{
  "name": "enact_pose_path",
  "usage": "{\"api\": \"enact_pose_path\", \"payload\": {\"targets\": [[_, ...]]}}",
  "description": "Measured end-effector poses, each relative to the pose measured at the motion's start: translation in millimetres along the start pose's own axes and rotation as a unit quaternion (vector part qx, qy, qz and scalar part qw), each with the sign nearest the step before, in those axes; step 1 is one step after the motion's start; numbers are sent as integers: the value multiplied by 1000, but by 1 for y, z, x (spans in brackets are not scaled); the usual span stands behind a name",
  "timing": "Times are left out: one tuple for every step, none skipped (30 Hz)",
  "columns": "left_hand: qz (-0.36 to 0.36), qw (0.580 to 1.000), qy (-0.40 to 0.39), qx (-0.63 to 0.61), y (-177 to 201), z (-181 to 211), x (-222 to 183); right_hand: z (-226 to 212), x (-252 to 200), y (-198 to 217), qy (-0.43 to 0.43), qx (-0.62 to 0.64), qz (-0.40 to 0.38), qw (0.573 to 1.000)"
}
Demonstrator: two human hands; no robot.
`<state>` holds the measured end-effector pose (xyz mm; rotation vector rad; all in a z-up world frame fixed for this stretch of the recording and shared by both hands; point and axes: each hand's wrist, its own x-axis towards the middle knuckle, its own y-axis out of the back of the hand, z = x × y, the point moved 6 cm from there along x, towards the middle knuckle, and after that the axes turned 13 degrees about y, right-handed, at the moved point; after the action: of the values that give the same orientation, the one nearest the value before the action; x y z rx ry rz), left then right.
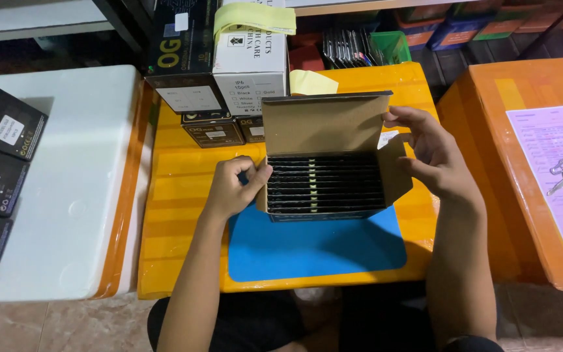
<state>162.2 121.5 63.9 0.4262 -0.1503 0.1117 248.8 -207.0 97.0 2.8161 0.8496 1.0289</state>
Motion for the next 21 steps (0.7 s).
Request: {"api": "enact_pose_path", "payload": {"targets": [[-1, 1000, 0, 0, -1, -6, -1, 1, -2, 2, 0, 0, 0, 1000], [-10, 999, 27, -27, -2, -15, 0, 5, -6, 4, -29, 5, -2, 1000], [-19, 997, 54, -54, -4, -24, 0, 8, -9, 5, -57, 10, -4, 998], [-20, 997, 52, -54, -2, -18, 0, 6, -10, 11, -56, 9, -3, 998], [-50, 994, 80, -47, -4, -16, -1, 7, -12, 14, -84, 36, -13, 996], [-80, 990, 108, -41, -6, -13, -1, 8, -14, 17, -112, 62, -25, 991], [-80, 990, 107, -42, -5, -12, 0, 8, -14, 22, -111, 61, -25, 992], [-99, 989, 97, -45, -6, -10, -1, 10, -17, 26, -135, 28, -59, 989], [-118, 988, 86, -48, -7, -8, -1, 13, -19, 29, -159, -5, -92, 983], [-117, 988, 86, -49, -7, -10, -1, 13, -19, 29, -158, -6, -93, 983], [-121, 987, 91, -57, -7, -12, 0, 17, -22, 32, -201, -36, -93, 975], [-126, 985, 98, -65, -7, -14, -1, 21, -27, 34, -244, -64, -92, 963], [-126, 985, 98, -66, -8, -17, 0, 27, -24, 33, -245, -65, -92, 963], [-126, 985, 96, -71, -9, -19, 0, 39, -27, 33, -304, -119, -133, 936], [-126, 984, 94, -77, -10, -22, 0, 49, -31, 34, -361, -171, -173, 900], [-126, 985, 94, -78, -13, -33, 2, 56, -31, 28, -361, -172, -173, 900], [-115, 987, 72, -85, -14, -40, 3, 64, -32, 23, -367, -207, -181, 889], [-104, 989, 49, -92, -16, -47, 5, 71, -33, 19, -372, -241, -187, 877], [-104, 989, 48, -92, -14, -41, 3, 78, -34, 19, -372, -242, -187, 877], [-110, 987, 56, -98, -13, -37, 1, 85, -36, 19, -380, -244, -191, 872], [-117, 986, 64, -104, -12, -32, -1, 93, -39, 19, -389, -246, -195, 866]]}}
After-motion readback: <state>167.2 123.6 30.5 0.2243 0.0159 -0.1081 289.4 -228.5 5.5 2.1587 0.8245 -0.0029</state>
